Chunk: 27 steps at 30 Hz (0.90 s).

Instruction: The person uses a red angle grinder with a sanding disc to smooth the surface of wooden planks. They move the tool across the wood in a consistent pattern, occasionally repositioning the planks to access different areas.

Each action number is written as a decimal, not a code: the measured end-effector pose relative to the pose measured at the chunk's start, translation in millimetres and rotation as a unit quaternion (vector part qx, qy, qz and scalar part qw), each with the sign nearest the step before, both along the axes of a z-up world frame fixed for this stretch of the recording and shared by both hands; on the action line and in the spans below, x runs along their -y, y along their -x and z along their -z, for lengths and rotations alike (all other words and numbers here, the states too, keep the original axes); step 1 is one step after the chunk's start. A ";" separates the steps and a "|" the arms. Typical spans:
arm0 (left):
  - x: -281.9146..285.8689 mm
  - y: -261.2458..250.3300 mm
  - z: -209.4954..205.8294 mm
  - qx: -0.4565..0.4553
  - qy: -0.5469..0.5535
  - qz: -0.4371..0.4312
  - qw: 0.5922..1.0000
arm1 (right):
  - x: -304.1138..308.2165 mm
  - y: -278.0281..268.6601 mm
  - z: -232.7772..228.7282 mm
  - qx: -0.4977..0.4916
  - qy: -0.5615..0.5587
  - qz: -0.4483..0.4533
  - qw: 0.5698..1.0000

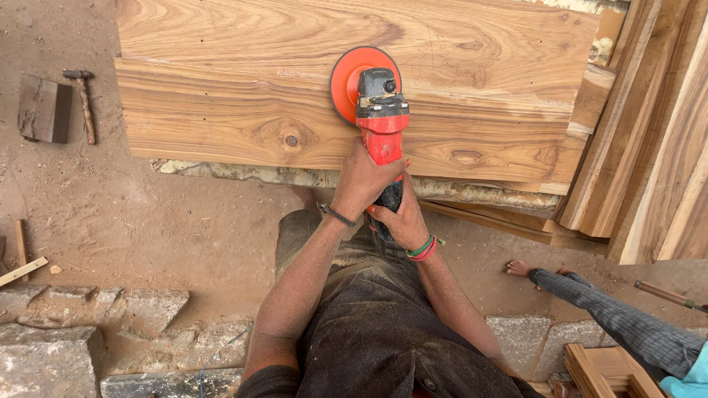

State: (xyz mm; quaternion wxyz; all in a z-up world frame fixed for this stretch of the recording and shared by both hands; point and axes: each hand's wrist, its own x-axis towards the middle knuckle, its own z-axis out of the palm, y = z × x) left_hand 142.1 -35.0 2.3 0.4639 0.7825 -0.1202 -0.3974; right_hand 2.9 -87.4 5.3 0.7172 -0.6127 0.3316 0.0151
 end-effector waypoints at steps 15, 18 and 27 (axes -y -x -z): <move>-97.0 -81.2 19.1 0.024 0.067 -0.075 0.995 | -75.0 -94.0 -0.9 -0.063 0.039 -0.082 0.994; -116.7 -102.0 22.4 -0.004 0.070 -0.092 0.993 | -92.3 -112.7 2.5 -0.037 0.044 -0.100 0.993; -179.3 -159.8 16.0 0.002 0.041 -0.160 0.986 | -137.9 -179.9 6.9 -0.038 0.062 -0.163 0.984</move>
